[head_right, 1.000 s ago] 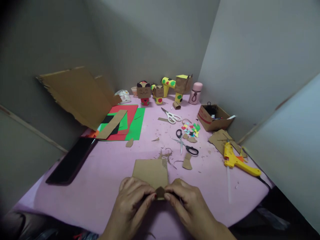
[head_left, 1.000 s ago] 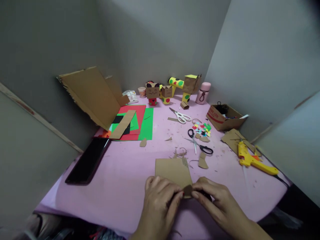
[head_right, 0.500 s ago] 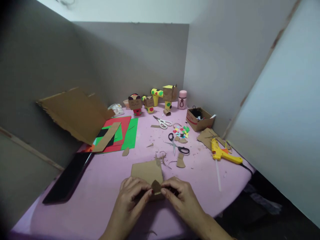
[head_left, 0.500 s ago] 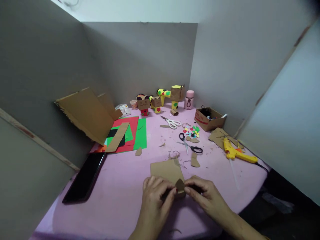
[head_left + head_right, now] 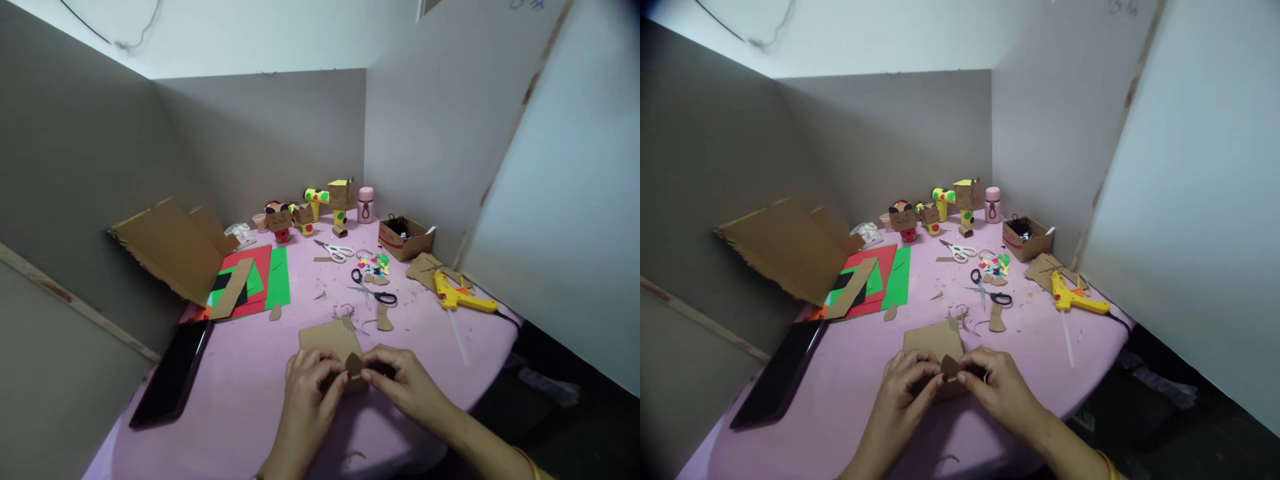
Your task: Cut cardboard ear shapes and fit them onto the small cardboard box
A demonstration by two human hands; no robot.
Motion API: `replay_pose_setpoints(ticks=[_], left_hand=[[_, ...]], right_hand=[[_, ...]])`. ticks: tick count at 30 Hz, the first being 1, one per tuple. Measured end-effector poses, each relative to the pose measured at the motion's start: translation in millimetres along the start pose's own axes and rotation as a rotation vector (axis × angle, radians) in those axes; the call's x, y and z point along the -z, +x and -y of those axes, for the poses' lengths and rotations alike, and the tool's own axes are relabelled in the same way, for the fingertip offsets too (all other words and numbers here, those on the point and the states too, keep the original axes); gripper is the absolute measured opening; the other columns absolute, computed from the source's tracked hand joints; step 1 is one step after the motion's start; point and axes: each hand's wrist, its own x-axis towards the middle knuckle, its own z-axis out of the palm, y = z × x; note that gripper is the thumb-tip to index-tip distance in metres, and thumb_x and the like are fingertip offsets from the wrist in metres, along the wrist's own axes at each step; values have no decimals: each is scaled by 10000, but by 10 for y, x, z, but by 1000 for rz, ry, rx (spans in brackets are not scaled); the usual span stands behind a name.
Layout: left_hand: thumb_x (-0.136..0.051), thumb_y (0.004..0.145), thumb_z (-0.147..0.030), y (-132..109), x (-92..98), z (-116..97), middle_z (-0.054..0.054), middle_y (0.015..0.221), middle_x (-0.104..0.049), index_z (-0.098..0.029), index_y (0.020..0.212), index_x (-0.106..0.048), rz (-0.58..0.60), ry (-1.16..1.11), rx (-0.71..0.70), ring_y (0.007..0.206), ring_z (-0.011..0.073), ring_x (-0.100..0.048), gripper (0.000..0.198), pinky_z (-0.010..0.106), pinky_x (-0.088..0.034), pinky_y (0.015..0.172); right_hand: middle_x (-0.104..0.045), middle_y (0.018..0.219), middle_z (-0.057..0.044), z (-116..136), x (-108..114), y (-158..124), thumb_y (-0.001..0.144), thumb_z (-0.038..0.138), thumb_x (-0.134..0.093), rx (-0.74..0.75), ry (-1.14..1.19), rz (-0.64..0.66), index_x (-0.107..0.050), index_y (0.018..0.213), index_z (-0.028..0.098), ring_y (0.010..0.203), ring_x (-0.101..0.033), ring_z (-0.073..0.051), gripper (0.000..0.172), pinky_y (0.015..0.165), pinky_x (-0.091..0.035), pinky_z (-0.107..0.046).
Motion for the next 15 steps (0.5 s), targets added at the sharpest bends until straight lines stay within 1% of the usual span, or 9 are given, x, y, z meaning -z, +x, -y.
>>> replay_pose_setpoints(ticks=[3, 5, 9, 12, 15], left_hand=[[-553, 823, -242, 34, 44, -10, 37, 892, -635, -217, 842, -640, 35, -27, -6, 880, 225, -531, 93, 382, -368, 780], [-552, 827, -272, 55, 60, -21, 31, 865, -645, -222, 876, -634, 44, -40, -5, 856, 221, -538, 108, 373, -372, 765], [-514, 849, -272, 74, 50, -39, 28, 736, -638, -192, 743, -628, 54, -19, -11, 757, 208, -544, 174, 351, -376, 710], [-514, 848, -266, 73, 32, -41, 37, 745, -639, -184, 753, -627, 37, -25, -15, 760, 208, -544, 169, 349, -382, 712], [-517, 843, -256, 73, 27, -39, 47, 761, -640, -180, 749, -621, 29, -19, -17, 777, 214, -544, 160, 350, -390, 714]], right_hand=[[-667, 723, -43, 35, 18, 19, 779, 166, -563, -9, 9, 26, -683, 800, 145, 688, -586, -184, 124, 632, -426, -268], [-664, 700, -37, 50, 25, 22, 776, 161, -559, -14, 15, 37, -682, 784, 145, 668, -582, -181, 125, 612, -422, -263], [-642, 709, -22, 22, 4, -17, 773, 168, -563, -14, 30, 28, -668, 818, 149, 672, -563, -170, 115, 608, -412, -251], [-596, 683, 8, -29, -38, -73, 765, 175, -577, -12, 43, 3, -640, 894, 156, 626, -519, -145, 145, 583, -397, -237], [-587, 704, 13, -66, -74, -107, 778, 160, -556, -9, 49, -39, -622, 920, 167, 634, -506, -137, 157, 599, -396, -235]])
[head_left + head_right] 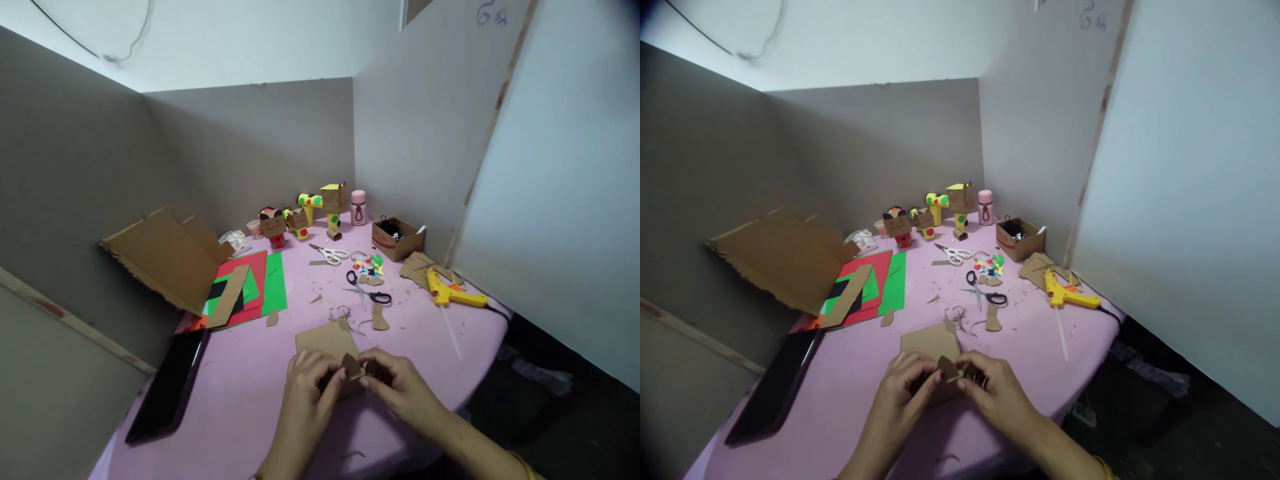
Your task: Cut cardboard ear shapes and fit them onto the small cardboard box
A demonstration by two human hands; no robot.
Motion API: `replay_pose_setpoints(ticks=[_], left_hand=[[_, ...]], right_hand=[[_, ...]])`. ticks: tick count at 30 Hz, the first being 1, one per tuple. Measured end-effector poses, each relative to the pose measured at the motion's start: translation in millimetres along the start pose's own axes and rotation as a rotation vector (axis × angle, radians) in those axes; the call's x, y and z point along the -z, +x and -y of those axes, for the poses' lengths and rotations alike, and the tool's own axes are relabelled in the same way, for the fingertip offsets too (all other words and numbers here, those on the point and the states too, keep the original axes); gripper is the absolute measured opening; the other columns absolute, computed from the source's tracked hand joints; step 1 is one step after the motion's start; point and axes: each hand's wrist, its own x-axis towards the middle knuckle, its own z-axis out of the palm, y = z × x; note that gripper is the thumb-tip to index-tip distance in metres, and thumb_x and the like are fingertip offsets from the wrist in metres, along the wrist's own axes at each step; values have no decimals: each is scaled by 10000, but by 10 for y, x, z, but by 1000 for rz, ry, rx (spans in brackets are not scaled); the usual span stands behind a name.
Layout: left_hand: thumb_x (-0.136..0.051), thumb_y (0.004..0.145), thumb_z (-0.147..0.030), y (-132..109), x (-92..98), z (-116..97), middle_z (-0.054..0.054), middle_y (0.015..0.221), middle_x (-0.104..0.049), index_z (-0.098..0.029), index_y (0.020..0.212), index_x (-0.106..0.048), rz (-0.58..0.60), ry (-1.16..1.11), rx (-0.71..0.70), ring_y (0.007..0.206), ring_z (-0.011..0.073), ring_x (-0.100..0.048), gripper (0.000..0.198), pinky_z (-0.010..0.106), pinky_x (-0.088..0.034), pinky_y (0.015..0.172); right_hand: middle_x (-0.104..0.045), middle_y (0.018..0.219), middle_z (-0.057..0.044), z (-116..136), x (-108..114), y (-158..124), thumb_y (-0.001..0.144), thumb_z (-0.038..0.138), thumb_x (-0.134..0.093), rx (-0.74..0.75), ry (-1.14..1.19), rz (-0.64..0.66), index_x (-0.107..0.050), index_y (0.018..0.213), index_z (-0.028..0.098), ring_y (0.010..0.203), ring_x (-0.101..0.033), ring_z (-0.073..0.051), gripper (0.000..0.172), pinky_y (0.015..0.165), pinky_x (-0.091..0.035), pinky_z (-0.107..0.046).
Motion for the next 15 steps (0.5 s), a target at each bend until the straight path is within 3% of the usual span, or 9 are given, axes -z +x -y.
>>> replay_pose_setpoints(ticks=[7, 15], left_hand=[[-505, 842, -248, 21, 17, -38, 50, 769, -638, -192, 736, -616, -23, 27, 2, 780, 220, -549, 164, 349, -405, 707], [-509, 829, -237, 16, -25, -34, 46, 762, -643, -188, 730, -608, -95, 55, -25, 776, 219, -546, 148, 355, -416, 713]], right_hand=[[-647, 756, -7, -32, -11, 37, 774, 168, -571, 31, 23, -53, -661, 889, 187, 683, -552, -155, 147, 640, -424, -253], [-645, 708, 1, -27, -17, 48, 734, 164, -614, 48, 59, -95, -682, 888, 178, 619, -538, -141, 169, 582, -418, -241]])
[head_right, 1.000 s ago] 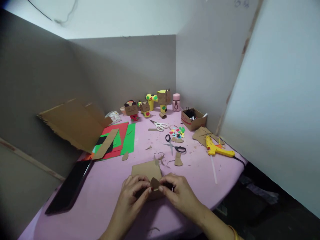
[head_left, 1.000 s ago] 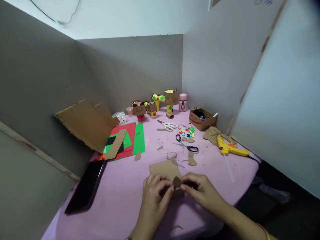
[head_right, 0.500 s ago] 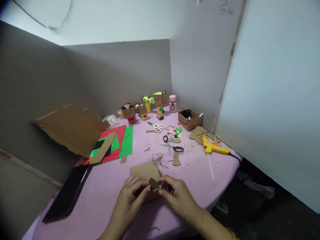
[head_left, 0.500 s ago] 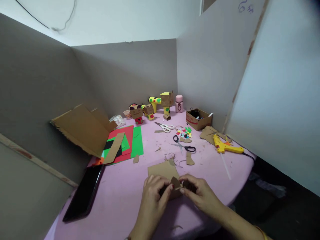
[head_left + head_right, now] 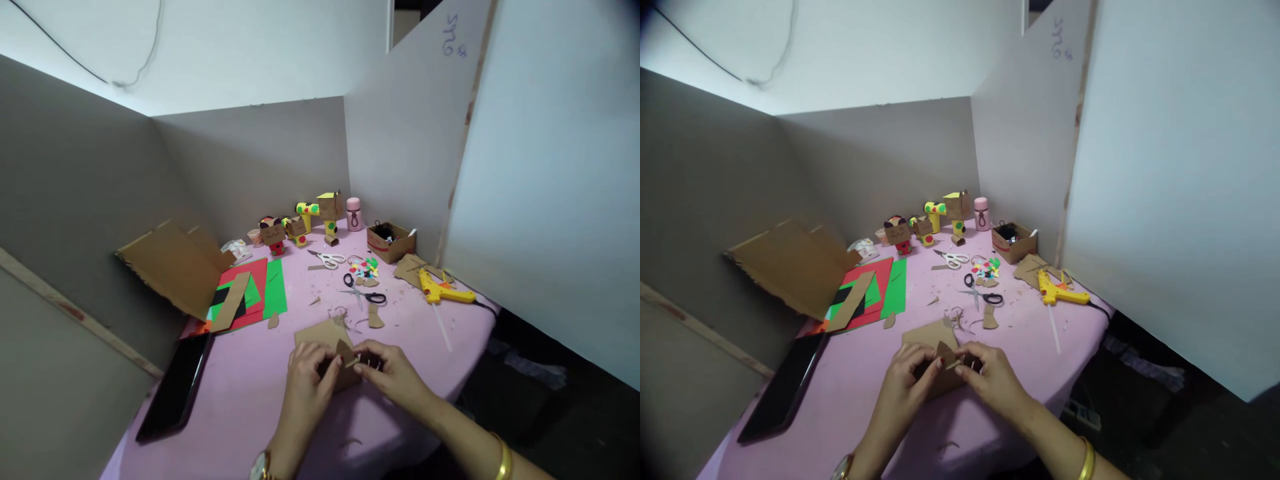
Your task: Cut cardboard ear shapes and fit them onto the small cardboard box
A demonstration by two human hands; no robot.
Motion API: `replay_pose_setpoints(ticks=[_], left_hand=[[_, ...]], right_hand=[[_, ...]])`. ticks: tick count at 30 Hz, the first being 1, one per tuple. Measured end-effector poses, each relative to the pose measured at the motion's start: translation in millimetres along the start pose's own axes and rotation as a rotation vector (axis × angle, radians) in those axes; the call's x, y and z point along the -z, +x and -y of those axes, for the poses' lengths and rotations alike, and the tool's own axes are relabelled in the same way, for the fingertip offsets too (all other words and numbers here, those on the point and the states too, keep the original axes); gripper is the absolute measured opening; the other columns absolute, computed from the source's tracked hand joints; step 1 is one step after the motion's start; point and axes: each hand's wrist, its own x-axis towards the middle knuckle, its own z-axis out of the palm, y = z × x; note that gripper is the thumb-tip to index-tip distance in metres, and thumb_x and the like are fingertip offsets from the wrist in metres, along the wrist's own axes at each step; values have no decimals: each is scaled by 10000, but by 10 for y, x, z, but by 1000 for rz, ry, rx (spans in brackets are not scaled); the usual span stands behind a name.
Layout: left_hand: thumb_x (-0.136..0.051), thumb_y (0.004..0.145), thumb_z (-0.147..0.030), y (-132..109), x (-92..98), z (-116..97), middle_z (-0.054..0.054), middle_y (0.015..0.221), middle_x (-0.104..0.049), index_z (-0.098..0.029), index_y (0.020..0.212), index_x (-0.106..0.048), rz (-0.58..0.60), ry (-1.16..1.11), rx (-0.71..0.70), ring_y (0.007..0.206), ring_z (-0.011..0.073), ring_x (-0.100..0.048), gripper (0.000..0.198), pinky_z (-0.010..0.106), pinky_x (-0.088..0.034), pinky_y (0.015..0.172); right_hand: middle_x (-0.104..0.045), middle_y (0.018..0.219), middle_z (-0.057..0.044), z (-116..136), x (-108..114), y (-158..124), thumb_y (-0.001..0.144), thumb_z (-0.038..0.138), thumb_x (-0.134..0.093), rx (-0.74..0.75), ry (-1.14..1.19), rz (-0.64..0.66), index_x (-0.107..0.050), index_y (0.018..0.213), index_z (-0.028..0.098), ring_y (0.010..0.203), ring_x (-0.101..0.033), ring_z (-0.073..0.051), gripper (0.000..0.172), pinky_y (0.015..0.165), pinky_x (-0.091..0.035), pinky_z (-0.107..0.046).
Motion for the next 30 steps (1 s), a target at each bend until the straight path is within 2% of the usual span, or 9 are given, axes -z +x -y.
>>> replay_pose_setpoints(ticks=[4, 7, 10, 14, 22, 26, 30], left_hand=[[-510, 826, -241, -5, -17, 6, 48, 760, -641, -183, 735, -604, -19, 11, -11, 777, 218, -545, 143, 360, -420, 716], [-527, 817, -246, -13, -18, 6, 50, 756, -639, -180, 734, -611, -20, 13, -20, 778, 222, -545, 135, 369, -425, 718], [-628, 733, -212, -34, -28, 17, 58, 825, -645, -185, 782, -636, -15, 14, -40, 827, 235, -543, 56, 378, -432, 738], [-633, 689, -108, -63, -60, 54, 68, 907, -638, -192, 825, -645, -30, 12, -57, 883, 237, -542, 160, 384, -438, 773], [-673, 665, -184, -62, -62, 13, 51, 902, -635, -205, 798, -641, -47, 18, -68, 882, 239, -550, 139, 389, -441, 773], [-642, 701, -173, -60, -77, -30, 49, 851, -639, -192, 712, -610, -76, 47, -57, 839, 232, -548, 39, 377, -434, 740], [-608, 734, -157, -55, -94, -39, 49, 830, -645, -188, 682, -608, -85, 77, -73, 815, 225, -546, 61, 374, -420, 737]], right_hand=[[-641, 664, -9, -2, -7, 24, 778, 248, -593, 2, 36, -12, -690, 813, 152, 614, -554, -148, 141, 558, -415, -238], [-674, 698, -29, -21, -25, 53, 802, 278, -570, 16, 56, -21, -701, 813, 147, 664, -590, -166, 185, 613, -441, -257], [-707, 772, -48, -32, -38, 73, 796, 300, -581, 30, 65, -26, -711, 839, 153, 735, -620, -186, 201, 671, -463, -277], [-681, 692, -29, -12, -24, 44, 806, 331, -562, 35, 45, -75, -692, 819, 147, 638, -611, -164, 226, 589, -470, -259], [-665, 719, -39, 40, -38, -116, 794, 259, -565, 101, -126, -168, -679, 753, 184, 691, -606, -184, 142, 645, -440, -282], [-645, 690, -29, 15, -126, -127, 791, 227, -557, 86, -167, -224, -634, 731, 182, 651, -591, -177, 107, 604, -433, -267], [-616, 655, -2, -6, -151, -114, 785, 196, -558, 69, -172, -236, -585, 749, 189, 597, -568, -153, 46, 561, -434, -249]])
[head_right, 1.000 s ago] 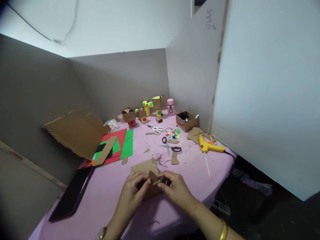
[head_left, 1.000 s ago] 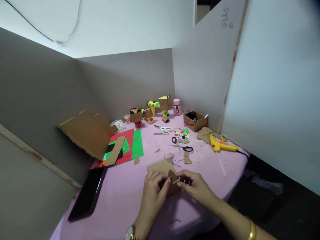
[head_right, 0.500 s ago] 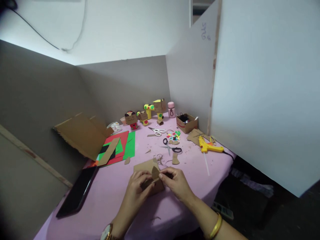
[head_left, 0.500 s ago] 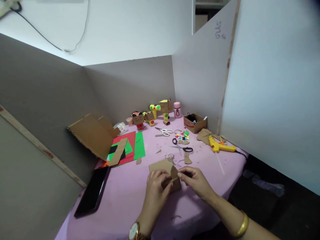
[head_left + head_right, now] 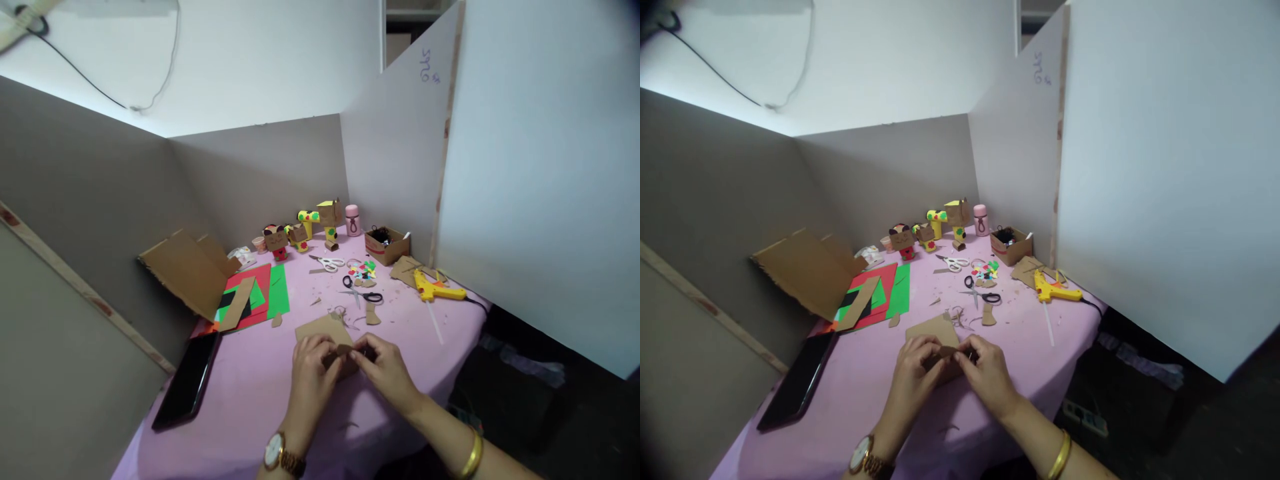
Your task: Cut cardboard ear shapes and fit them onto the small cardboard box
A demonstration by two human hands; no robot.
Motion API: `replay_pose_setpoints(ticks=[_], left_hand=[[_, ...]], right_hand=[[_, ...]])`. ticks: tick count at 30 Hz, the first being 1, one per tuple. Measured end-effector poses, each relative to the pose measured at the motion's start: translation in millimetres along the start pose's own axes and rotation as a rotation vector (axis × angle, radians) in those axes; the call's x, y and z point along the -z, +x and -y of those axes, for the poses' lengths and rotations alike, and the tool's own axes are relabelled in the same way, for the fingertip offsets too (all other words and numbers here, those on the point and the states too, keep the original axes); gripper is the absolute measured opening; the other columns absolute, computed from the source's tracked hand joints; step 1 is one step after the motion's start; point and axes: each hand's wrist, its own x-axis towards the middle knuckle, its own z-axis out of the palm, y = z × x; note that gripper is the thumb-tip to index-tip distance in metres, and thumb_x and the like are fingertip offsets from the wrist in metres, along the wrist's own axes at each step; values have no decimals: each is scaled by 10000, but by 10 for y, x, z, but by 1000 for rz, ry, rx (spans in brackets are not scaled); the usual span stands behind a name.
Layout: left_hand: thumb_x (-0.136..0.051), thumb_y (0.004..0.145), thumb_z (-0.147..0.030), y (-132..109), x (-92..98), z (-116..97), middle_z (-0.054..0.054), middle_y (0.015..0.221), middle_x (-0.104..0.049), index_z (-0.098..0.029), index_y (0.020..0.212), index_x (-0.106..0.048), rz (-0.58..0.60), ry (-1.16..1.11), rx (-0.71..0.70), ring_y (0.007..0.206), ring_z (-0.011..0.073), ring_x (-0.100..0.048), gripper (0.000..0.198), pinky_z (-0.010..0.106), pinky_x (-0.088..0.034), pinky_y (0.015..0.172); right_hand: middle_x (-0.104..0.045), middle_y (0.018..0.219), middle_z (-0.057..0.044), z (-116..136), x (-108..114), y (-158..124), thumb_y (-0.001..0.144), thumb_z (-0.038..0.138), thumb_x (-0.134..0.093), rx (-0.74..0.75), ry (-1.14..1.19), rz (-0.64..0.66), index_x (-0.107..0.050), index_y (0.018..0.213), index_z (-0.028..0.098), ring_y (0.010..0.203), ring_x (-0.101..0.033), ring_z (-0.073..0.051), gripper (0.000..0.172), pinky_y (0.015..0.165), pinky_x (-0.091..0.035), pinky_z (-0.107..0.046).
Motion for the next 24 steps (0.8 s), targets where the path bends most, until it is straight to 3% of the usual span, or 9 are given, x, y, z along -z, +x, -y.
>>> replay_pose_setpoints(ticks=[1, 6, 17, 24], left_hand=[[-605, 737, -157, 2, -1, -1, 49, 829, -646, -189, 682, -610, 1, 6, -7, 811, 224, -546, 65, 375, -418, 738], [-586, 752, -160, 11, 0, -3, 42, 804, -649, -197, 687, -613, 21, 28, -37, 795, 220, -554, 79, 381, -415, 745], [-577, 752, -143, 50, 27, -23, 53, 794, -638, -189, 700, -611, 72, 25, -50, 795, 224, -556, 77, 353, -441, 706], [-515, 804, -151, 32, 35, -13, 67, 835, -656, -173, 743, -641, 66, -17, -48, 839, 209, -573, 141, 338, -464, 749]], right_hand=[[-607, 660, 4, -8, 6, 8, 778, 186, -562, 2, -1, -2, -581, 777, 192, 588, -559, -148, 20, 557, -435, -247], [-622, 860, -24, -68, 56, 59, 750, 149, -584, 63, 9, 67, -631, 937, 218, 655, -569, -142, 205, 600, -463, -259], [-615, 785, -11, -53, 141, 153, 768, 144, -588, 115, 2, 193, -690, 872, 211, 635, -576, -132, 160, 572, -445, -235], [-629, 751, -28, -106, 141, 181, 795, 197, -594, 121, -18, 188, -695, 841, 171, 642, -595, -146, 113, 560, -458, -252]])
